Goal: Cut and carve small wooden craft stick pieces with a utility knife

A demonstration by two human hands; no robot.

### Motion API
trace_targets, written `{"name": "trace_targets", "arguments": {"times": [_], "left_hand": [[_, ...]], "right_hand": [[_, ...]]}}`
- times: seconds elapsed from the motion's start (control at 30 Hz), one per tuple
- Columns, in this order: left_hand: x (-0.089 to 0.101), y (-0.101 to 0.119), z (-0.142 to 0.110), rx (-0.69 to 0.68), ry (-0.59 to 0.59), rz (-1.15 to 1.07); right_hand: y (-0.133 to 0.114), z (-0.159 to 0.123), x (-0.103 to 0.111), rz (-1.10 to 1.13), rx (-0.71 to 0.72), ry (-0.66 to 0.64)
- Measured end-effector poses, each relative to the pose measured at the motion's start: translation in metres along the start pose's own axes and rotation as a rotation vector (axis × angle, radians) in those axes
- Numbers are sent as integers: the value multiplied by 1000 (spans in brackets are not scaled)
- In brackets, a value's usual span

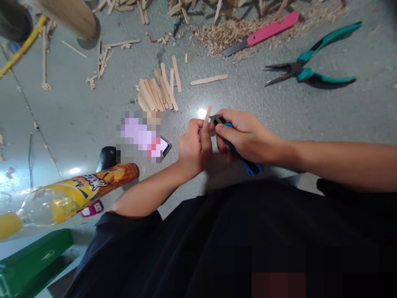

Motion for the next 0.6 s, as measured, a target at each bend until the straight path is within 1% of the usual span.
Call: {"name": "trace_targets", "arguments": {"times": [0.13,0.23,0.37,0.5,0.6], "left_hand": [[-1,1,-1,15,-22,13],[-1,4,-2,11,-35,-17],[-1,6,-2,1,-37,-31],[-1,4,-1,-18,-18,80],[-3,2,-1,-37,-18,158]], "right_hand": [[1,0,-3,-21,43,36],[1,0,-4,-54,79,57],[1,1,-5,-57,88,59],[0,0,-6,-44,52,67],[2,-1,-7,-15,-19,75]]}}
Point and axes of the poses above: each hand's wrist, its own z-axis towards the middle knuckle, its own x-axis out of the back of the hand, y = z × x, the point moved 6 cm from there along z, towards the middle knuckle, and after that the axes turned 13 degrees about y, right-handed, at the moved point
